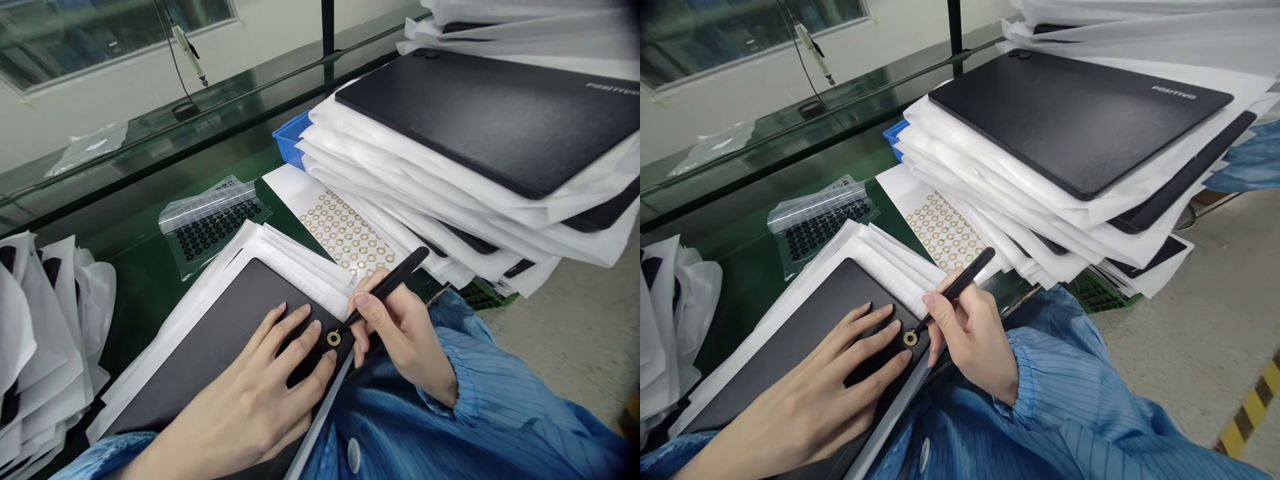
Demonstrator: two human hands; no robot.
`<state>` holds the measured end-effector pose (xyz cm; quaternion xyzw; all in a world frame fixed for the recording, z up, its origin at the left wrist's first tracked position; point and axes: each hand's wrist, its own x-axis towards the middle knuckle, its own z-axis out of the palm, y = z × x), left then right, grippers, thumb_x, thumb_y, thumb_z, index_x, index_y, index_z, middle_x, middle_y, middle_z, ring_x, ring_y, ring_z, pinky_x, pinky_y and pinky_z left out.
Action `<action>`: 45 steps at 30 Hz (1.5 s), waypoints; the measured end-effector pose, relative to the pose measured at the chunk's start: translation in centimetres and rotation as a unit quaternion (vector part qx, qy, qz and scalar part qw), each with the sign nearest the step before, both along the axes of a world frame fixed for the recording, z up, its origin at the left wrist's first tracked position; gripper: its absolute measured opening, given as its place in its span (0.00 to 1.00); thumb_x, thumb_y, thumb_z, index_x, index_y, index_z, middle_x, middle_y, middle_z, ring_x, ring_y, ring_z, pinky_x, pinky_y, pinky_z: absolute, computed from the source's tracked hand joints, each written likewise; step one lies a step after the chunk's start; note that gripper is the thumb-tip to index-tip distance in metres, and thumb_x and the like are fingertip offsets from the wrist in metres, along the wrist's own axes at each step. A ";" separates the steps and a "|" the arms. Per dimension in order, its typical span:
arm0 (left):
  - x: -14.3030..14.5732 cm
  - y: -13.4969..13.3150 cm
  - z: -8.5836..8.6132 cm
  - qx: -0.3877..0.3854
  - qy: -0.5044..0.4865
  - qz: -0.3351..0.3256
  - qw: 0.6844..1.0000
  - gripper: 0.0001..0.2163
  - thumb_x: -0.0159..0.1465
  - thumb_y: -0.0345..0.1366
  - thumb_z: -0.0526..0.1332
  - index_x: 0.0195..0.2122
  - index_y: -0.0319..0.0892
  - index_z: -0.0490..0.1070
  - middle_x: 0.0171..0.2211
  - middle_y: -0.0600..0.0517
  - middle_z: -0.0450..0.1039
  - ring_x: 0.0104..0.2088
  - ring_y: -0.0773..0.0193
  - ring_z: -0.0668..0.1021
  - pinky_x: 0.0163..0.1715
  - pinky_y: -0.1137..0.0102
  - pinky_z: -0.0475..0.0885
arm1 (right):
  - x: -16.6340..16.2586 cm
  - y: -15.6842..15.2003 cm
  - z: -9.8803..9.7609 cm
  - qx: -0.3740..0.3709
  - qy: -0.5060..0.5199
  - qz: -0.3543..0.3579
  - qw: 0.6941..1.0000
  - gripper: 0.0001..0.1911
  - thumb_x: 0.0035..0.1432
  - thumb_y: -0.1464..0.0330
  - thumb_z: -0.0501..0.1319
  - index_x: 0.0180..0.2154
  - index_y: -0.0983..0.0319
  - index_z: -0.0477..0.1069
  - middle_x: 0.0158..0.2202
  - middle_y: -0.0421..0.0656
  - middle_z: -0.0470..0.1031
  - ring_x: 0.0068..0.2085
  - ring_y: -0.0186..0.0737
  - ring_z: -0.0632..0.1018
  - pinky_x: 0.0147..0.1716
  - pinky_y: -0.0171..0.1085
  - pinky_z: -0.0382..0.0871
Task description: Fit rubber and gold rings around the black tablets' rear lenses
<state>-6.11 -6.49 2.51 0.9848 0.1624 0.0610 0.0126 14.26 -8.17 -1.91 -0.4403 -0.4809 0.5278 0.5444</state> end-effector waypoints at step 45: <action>1.0 -0.3 -0.3 0.016 0.015 0.063 0.998 0.18 0.65 0.31 0.53 0.57 0.35 0.62 0.51 0.46 0.68 0.55 0.49 0.65 0.57 0.48 0.60 | 0.1 -0.8 -1.0 0.230 -0.180 -0.063 0.954 0.06 0.60 0.75 0.54 0.38 0.58 0.60 0.30 0.40 0.65 0.32 0.37 0.73 0.32 0.38 0.68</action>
